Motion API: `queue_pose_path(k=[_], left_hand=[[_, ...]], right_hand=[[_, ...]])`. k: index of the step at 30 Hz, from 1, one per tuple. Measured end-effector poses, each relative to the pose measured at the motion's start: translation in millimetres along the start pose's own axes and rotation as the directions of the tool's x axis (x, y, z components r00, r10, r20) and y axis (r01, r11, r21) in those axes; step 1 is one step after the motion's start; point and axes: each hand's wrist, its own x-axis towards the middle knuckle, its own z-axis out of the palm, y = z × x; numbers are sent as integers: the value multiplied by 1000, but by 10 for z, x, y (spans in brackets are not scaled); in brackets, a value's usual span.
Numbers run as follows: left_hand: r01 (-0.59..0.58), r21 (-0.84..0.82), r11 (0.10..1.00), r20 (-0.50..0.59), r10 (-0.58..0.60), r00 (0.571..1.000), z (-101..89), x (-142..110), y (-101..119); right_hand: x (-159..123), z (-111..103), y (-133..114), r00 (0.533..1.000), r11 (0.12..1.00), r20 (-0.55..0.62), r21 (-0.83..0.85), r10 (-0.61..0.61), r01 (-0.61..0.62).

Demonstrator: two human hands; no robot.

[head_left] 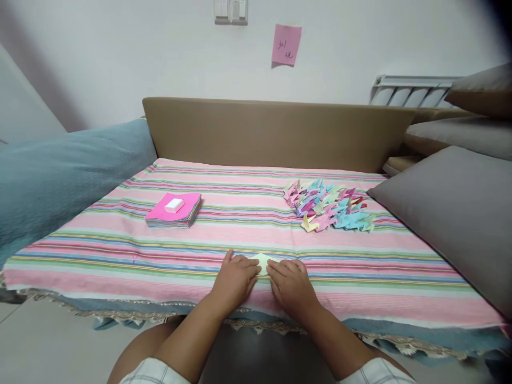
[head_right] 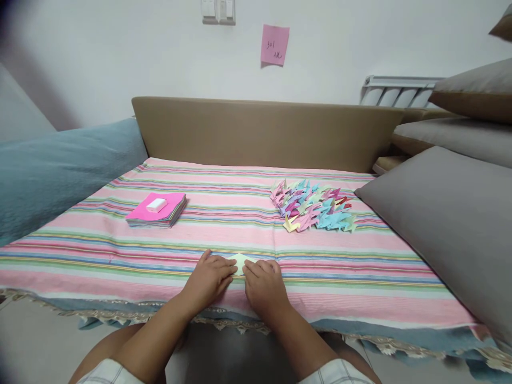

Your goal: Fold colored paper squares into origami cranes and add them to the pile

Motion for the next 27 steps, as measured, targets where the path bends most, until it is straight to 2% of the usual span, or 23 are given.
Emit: queue_pose_path(k=[4, 8, 14, 16, 18, 19, 20, 21, 22, 23, 24, 26, 27], left_hand=[[-109, 12, 994, -87, 110, 990, 57, 54, -122], [-162, 91, 983, -208, 177, 962, 86, 51, -110], [-96, 99, 991, -265, 119, 957, 54, 52, 12], [-97, 6, 995, -290, 95, 952, 38, 50, 30], [-42, -195, 980, -372, -34, 928, 33, 51, 35], [2, -345, 938, -408, -152, 900, 35, 55, 37], [42, -520, 853, -404, -289, 868, 39, 63, 41], [69, -693, 718, -344, -413, 843, 44, 74, 51], [86, -835, 544, -235, -493, 838, 49, 87, 68], [106, -929, 355, -99, -512, 853, 52, 102, 91], [133, -974, 186, 28, -482, 876, 52, 116, 120], [182, -983, -31, 178, -416, 892, 50, 142, 184], [193, -976, -96, 216, -414, 884, 48, 152, 214]], right_hand=[[18, -24, 19, 1000, 998, 13, 66, 23, -24], [31, -27, 19, 999, 993, 8, 108, 44, -44], [90, 23, -2, 995, 993, -55, 95, 79, -74], [116, 16, 3, 993, 991, -81, 108, 90, -81], [143, -17, 8, 985, 979, -118, 174, 127, -105], [158, -40, 8, 976, 961, -134, 239, 172, -137], [172, -63, 2, 959, 925, -141, 329, 245, -188], [186, -84, -9, 934, 860, -119, 443, 337, -254], [199, -100, -26, 899, 757, -65, 568, 433, -324], [211, -109, -48, 860, 617, 21, 688, 510, -383], [221, -110, -75, 829, 465, 121, 779, 546, -420], [239, -95, -132, 793, 206, 277, 871, 543, -446], [245, -82, -159, 785, 127, 320, 885, 530, -447]])
